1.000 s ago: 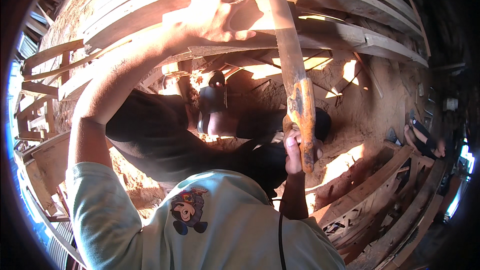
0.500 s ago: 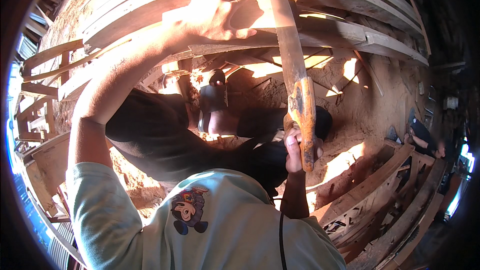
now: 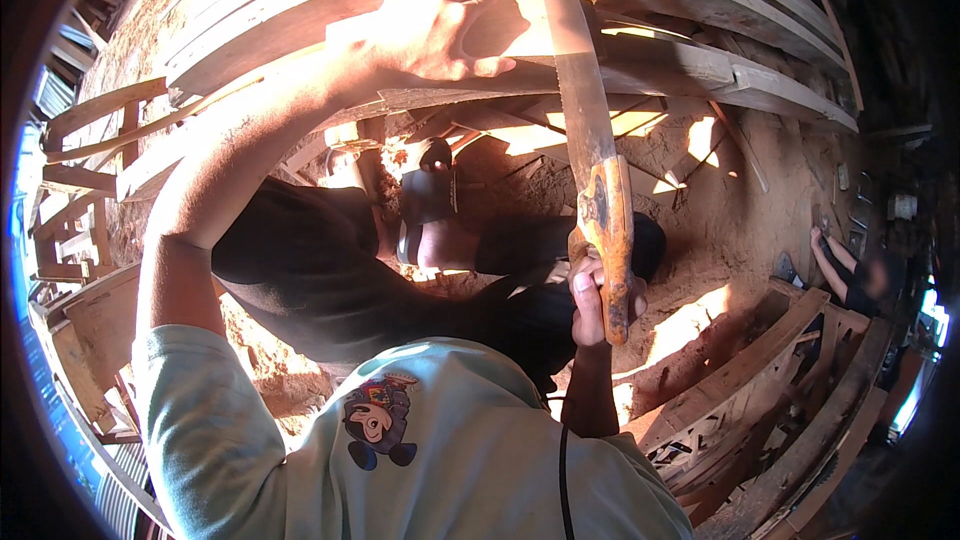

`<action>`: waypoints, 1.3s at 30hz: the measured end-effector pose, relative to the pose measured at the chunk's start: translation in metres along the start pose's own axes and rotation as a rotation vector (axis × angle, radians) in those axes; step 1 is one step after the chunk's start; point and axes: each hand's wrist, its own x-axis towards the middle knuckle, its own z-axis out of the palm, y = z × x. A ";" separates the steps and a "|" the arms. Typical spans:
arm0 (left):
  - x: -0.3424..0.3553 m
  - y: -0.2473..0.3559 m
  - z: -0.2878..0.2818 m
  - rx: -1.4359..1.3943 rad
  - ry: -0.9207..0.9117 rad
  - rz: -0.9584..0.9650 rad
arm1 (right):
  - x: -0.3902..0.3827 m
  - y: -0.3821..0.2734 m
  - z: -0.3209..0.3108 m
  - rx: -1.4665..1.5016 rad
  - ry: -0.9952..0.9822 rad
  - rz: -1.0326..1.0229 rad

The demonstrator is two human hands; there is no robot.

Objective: The person sits on the ground and uses a hand saw to cut a wooden plank that is part of a larger wooden structure. The person holds the plank with one hand and saws with the other, generating sawdust.

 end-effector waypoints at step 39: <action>0.000 0.023 -0.009 0.242 -0.066 0.117 | 0.023 -0.049 -0.009 0.622 0.233 0.505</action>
